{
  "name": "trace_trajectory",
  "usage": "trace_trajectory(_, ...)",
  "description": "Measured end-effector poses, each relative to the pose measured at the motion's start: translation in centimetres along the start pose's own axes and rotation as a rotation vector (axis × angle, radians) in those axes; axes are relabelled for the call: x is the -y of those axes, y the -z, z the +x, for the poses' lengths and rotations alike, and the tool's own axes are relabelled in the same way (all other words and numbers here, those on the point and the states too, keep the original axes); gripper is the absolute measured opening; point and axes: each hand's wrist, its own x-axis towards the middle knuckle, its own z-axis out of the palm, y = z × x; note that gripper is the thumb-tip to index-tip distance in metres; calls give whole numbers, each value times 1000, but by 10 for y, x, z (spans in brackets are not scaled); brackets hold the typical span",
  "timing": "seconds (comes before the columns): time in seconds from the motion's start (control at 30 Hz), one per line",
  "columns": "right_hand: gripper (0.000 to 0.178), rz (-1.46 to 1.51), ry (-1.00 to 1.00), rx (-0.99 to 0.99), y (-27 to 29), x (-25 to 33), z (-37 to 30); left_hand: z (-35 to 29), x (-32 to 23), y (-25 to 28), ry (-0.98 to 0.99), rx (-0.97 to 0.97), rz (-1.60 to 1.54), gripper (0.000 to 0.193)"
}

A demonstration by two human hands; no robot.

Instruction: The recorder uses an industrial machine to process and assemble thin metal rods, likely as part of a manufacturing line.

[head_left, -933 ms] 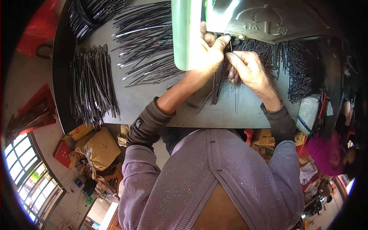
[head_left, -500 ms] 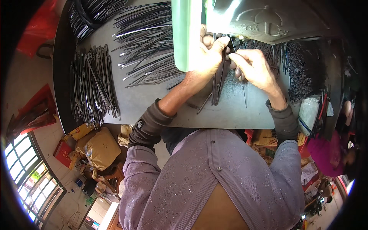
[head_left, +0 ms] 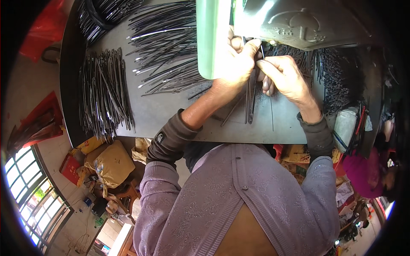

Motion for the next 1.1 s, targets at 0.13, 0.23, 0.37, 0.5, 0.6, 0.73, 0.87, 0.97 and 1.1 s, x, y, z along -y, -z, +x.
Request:
trace_trajectory(0.13,32,21,-17,-8,0,-2,1,2,0,1,52,20,-1,5)
trace_trajectory(0.23,31,0,7,-17,-1,-7,1,2,1,2,58,18,69,5)
trace_trajectory(0.37,28,-59,18,-44,-3,-6,-2,-3,5,-3,0,-23,-111,5)
trace_trajectory(0.5,28,-80,39,-53,-3,-2,-1,-2,2,-1,21,0,-84,9)
trace_trajectory(0.6,28,-53,17,-45,-3,-5,3,3,-1,4,111,41,59,27)
trace_trajectory(0.73,29,-111,55,-74,-4,-8,1,4,5,6,93,85,-7,65)
trace_trajectory(0.87,31,-44,1,-52,-4,-4,0,1,4,0,114,17,-76,67)
trace_trajectory(0.97,32,72,-38,-19,-3,2,-3,2,-1,3,167,58,93,69)
trace_trajectory(1.1,33,-14,-27,-44,-3,-2,-1,7,9,10,131,96,101,49)
